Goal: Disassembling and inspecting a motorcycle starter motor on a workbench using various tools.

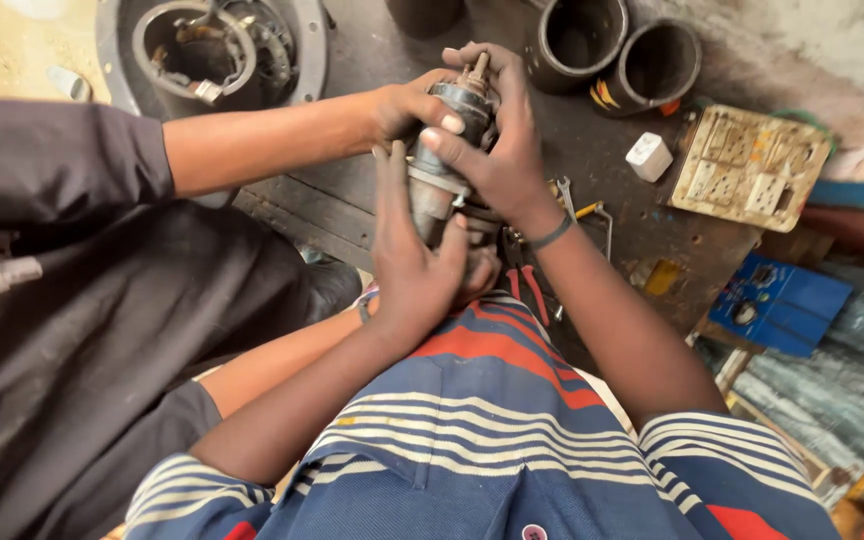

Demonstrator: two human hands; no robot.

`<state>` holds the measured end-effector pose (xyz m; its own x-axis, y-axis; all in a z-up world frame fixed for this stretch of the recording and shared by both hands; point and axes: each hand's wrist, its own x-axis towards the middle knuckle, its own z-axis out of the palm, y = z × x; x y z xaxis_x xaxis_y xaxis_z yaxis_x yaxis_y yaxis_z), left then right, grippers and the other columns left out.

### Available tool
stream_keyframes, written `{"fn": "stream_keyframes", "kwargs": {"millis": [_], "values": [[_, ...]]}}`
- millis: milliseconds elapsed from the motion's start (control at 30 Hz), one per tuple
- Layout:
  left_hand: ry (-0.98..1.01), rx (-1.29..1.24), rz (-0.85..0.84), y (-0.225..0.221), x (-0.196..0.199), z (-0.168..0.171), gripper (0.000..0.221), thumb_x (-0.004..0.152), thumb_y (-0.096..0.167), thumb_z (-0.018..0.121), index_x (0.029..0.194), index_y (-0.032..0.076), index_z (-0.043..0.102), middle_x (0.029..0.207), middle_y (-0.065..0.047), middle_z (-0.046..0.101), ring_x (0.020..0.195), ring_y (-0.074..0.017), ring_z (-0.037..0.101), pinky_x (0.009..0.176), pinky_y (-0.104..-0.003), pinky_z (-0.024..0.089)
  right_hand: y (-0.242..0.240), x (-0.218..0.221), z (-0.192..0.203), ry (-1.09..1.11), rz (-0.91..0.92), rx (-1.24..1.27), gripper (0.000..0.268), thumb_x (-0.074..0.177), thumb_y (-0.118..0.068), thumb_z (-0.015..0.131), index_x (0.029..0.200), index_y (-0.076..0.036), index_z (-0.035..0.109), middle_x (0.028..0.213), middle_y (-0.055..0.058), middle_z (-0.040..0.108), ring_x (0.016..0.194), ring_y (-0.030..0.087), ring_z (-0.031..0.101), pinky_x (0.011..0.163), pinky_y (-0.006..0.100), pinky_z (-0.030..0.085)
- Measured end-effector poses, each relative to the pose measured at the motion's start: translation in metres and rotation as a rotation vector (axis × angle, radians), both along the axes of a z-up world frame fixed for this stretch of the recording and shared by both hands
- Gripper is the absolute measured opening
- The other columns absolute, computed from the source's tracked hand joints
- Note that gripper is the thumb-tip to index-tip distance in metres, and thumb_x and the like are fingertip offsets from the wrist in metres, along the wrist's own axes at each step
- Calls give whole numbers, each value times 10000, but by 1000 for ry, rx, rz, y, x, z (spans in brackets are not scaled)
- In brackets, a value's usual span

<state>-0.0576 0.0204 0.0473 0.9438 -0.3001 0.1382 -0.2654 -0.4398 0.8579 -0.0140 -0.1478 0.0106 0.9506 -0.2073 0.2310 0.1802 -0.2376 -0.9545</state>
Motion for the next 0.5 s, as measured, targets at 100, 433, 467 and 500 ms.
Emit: {"fn": "stream_keyframes", "kwargs": {"millis": [100,433,467,500], "values": [[158,-154,8,-1,-9,1,931,942,132,682,1644,-102,116,1689,-360,179,1605,-455,236,1282,-440,290,-1,9,0,36,193,270,742,908,-298,848,1470,-61,425,1474,182,552,1377,241,552,1239,375,425],[582,-933,95,25,-14,-15,613,1089,229,378,1608,-77,260,1498,-200,503,1331,-256,533,1157,-347,424,13,36,23,83,509,316,776,820,-342,820,1474,-22,552,1566,196,557,1382,197,557,1264,346,412],[752,-1043,168,30,-12,-23,604,1068,258,392,1570,-74,333,1442,-165,533,1296,-241,551,1126,-351,432,14,36,27,124,533,372,810,800,-338,817,1481,-1,540,1552,177,559,1332,200,588,1221,354,452],[923,-1152,241,35,-9,-30,603,1047,288,407,1532,-70,407,1386,-129,562,1260,-226,569,1094,-356,439,15,37,31,167,556,428,844,779,-334,815,1489,22,528,1538,159,559,1283,202,618,1179,362,492]]}}
